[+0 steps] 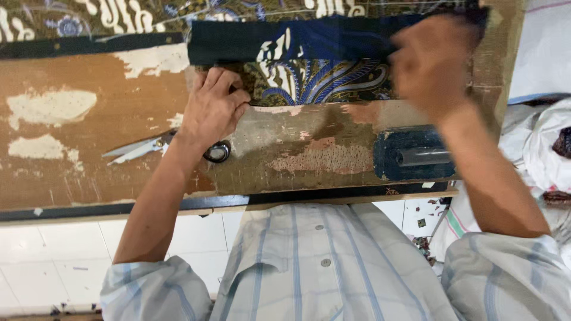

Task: The person aligns a patterned fabric on a wooden table, marks a cutting line with chalk, and uses scissors to cut the fabric along the marked line. The person then folds and stacks the cut pieces on the table.

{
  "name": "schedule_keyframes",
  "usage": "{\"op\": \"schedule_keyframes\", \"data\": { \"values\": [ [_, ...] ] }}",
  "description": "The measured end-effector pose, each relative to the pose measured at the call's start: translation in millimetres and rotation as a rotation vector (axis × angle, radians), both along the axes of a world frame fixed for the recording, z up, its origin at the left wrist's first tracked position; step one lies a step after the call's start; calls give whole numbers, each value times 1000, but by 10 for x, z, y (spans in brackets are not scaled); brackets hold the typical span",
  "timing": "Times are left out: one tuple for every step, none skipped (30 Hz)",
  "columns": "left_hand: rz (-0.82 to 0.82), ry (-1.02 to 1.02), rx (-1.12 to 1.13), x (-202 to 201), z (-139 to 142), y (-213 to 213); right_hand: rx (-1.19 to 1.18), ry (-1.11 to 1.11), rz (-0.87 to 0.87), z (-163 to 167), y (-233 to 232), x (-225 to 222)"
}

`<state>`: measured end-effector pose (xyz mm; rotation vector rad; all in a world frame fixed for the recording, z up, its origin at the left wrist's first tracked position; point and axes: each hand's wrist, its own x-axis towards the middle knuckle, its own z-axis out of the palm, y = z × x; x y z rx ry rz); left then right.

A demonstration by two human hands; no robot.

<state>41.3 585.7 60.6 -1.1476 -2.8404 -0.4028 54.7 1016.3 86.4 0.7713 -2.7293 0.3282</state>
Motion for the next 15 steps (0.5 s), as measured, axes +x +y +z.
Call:
{"op": "schedule_keyframes", "data": {
  "values": [
    [13,-13,-3,-5,7,5,-35,-5,67,-21,-244,20],
    [26,-31,-7,-26,20,2,-72,-38,171,-104,-548,23],
    [39,-54,-11,-30,45,13,-114,13,192,-143,-780,118],
    [54,-65,42,-25,72,29,-121,36,209,-207,-1013,165],
    [65,-71,99,-20,112,50,-123,65,221,-246,-1151,161],
    [74,-77,156,-7,151,72,-28,12,174,-284,-1270,143],
    [59,10,124,23,188,105,66,-45,130,-295,-1363,162],
    [43,100,97,61,213,141,76,-25,143,-284,-1393,175],
    [28,193,74,96,229,169,89,-4,155,-264,-1421,187],
    [56,198,58,131,239,173,102,11,167,-221,-1397,195],
    [80,200,40,166,243,139,27,-78,190,-174,-1338,177],
    [100,207,24,181,233,90,-49,-160,206,-125,-1261,158],
    [101,94,-33,209,212,34,-128,-237,224,-85,-1172,122],
    [105,-20,-93,246,190,-30,-145,-178,133,-50,-1000,46],
    [113,-137,-158,241,157,-94,-166,-121,49,-20,-765,-62]
  ]
}}
